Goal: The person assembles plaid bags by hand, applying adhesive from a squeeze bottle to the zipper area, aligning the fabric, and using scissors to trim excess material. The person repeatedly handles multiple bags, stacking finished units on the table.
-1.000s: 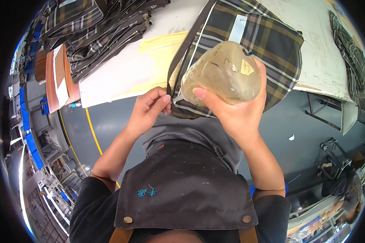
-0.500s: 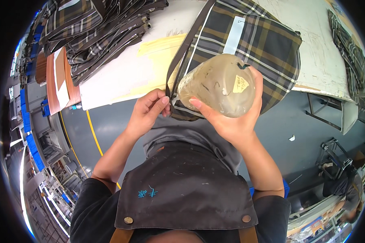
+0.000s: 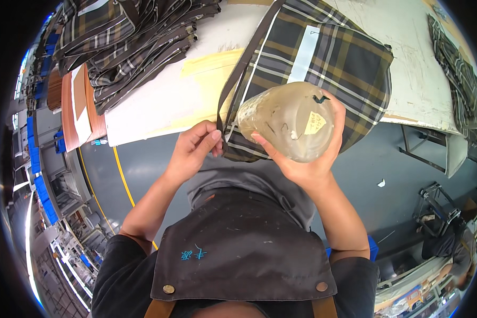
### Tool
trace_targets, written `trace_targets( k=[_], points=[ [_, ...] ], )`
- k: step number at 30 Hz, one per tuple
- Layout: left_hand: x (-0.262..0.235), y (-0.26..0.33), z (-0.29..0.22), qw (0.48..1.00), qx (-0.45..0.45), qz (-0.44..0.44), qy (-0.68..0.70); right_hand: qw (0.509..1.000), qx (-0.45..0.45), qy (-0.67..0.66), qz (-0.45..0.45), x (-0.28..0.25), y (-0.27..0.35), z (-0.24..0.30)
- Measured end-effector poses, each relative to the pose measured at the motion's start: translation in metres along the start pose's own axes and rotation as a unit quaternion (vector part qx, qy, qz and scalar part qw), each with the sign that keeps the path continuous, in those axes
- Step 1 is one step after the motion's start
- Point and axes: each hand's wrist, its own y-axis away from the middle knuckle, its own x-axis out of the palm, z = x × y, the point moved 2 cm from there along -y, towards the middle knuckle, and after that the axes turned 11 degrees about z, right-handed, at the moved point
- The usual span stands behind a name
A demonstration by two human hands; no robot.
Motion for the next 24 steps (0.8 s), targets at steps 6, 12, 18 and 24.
trace_targets(
  k=[6, 12, 18, 24],
  points=[
    [0.0, -0.001, 0.001, 1.0, -0.008, -0.005, 0.006, 0.989, 0.097, -0.112, 0.006, -0.004, -0.006, 0.012],
    [-0.001, -0.001, 0.008, 1.0, -0.004, -0.021, -0.016, 0.753, 0.186, -0.628, -0.061, -0.071, -0.035, -0.006],
    [0.001, 0.0, 0.004, 0.998, 0.002, -0.045, -0.039, 0.851, 0.099, -0.514, -0.051, -0.214, -0.101, -0.038],
    [0.002, 0.001, 0.001, 0.986, 0.021, -0.09, -0.14, 0.91, 0.271, 0.291, -0.117, -0.267, -0.148, -0.071]
  ],
)
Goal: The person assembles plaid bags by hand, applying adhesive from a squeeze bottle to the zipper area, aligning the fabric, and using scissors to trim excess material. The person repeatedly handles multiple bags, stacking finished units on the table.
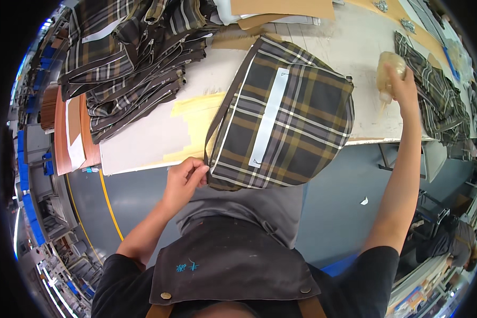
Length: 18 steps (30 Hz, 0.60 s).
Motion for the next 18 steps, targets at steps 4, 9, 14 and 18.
trace_targets(
  k=[4, 9, 14, 18],
  points=[
    [0.002, -0.001, 0.003, 0.999, -0.007, -0.036, 0.037, 0.962, 0.017, 0.271, -0.019, 0.004, -0.052, -0.049],
    [0.004, 0.005, 0.005, 0.993, 0.012, -0.114, 0.034, 0.885, -0.336, 0.278, -0.164, 0.045, 0.017, 0.053],
    [-0.002, 0.003, 0.003, 0.949, 0.186, -0.132, -0.219, 0.893, -0.432, 0.048, 0.112, 0.138, 0.114, 0.123],
    [-0.009, 0.006, -0.002, 0.954, 0.156, -0.126, -0.224, 0.899, -0.415, 0.064, 0.126, 0.173, 0.122, 0.121]
  ],
)
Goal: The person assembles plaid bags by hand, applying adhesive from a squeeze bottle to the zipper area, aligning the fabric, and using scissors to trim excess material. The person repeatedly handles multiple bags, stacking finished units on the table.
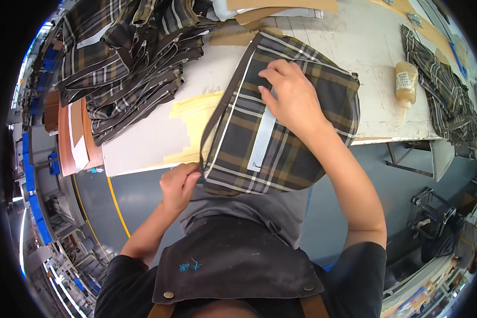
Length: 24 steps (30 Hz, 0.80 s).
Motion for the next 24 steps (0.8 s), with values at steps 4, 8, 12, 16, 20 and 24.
trace_targets(
  k=[4, 8, 12, 16, 20, 24],
  points=[
    [-0.02, -0.019, 0.003, 0.994, -0.095, -0.04, 0.047, 1.0, 0.02, 0.011, 0.0, 0.001, -0.007, -0.008],
    [-0.032, -0.051, 0.011, 0.992, -0.098, -0.021, 0.075, 0.999, 0.014, 0.038, -0.001, 0.005, -0.014, -0.017],
    [-0.029, -0.048, 0.013, 0.983, -0.105, -0.043, 0.141, 0.997, -0.013, 0.062, -0.031, 0.012, -0.015, -0.021],
    [-0.034, -0.029, 0.033, 0.973, -0.134, -0.004, 0.191, 0.996, -0.027, 0.061, -0.053, 0.016, -0.012, -0.025],
    [-0.047, -0.032, 0.036, 0.954, -0.193, -0.033, 0.227, 0.996, -0.044, 0.069, -0.047, 0.016, -0.008, -0.03],
    [-0.053, -0.071, 0.022, 0.989, -0.096, -0.034, 0.105, 0.996, -0.054, 0.062, -0.042, 0.015, -0.006, -0.032]
  ],
)
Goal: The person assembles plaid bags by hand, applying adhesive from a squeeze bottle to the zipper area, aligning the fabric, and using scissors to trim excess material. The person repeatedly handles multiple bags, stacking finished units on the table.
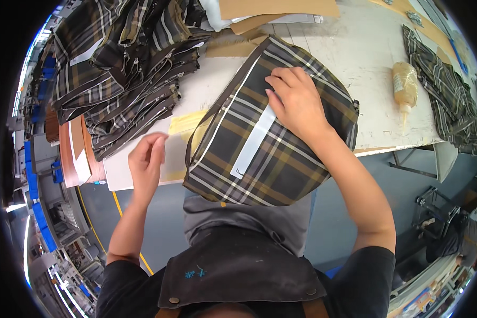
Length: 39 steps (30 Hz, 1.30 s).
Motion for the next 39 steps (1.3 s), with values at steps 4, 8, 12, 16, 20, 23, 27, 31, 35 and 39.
trace_targets(
  k=[4, 8, 12, 16, 20, 23, 27, 31, 35, 39],
  points=[
    [0.022, -0.072, -0.035, 0.976, 0.17, 0.044, -0.127, 0.999, 0.012, -0.027, 0.014, -0.005, -0.005, -0.001],
    [0.067, -0.143, -0.059, 0.939, 0.276, 0.073, -0.192, 0.992, 0.083, -0.061, -0.072, -0.003, -0.02, -0.009],
    [0.102, -0.181, -0.061, 0.913, 0.301, 0.071, -0.265, 0.976, 0.102, 0.058, -0.184, -0.006, -0.049, -0.025],
    [0.113, -0.195, -0.06, 0.906, 0.272, 0.075, -0.315, 0.978, 0.173, -0.064, -0.093, 0.005, -0.053, -0.045],
    [0.114, -0.197, -0.062, 0.902, 0.284, 0.072, -0.316, 0.974, 0.186, -0.085, -0.094, 0.006, -0.052, -0.045],
    [0.118, -0.198, -0.061, 0.893, 0.308, 0.056, -0.324, 0.975, 0.179, -0.075, -0.108, 0.01, -0.052, -0.044],
    [0.123, -0.199, -0.065, 0.882, 0.322, 0.033, -0.342, 0.979, 0.167, -0.043, -0.109, 0.013, -0.05, -0.043],
    [0.122, -0.21, -0.059, 0.895, 0.304, 0.046, -0.322, 0.981, 0.161, -0.012, -0.105, 0.019, -0.048, -0.042],
    [0.112, -0.222, -0.055, 0.951, 0.201, 0.14, -0.19, 0.981, 0.16, -0.022, -0.105, 0.017, -0.046, -0.042],
    [0.104, -0.229, -0.047, 0.964, 0.118, 0.215, -0.104, 0.98, 0.161, -0.06, -0.097, 0.019, -0.045, -0.045]
  ],
)
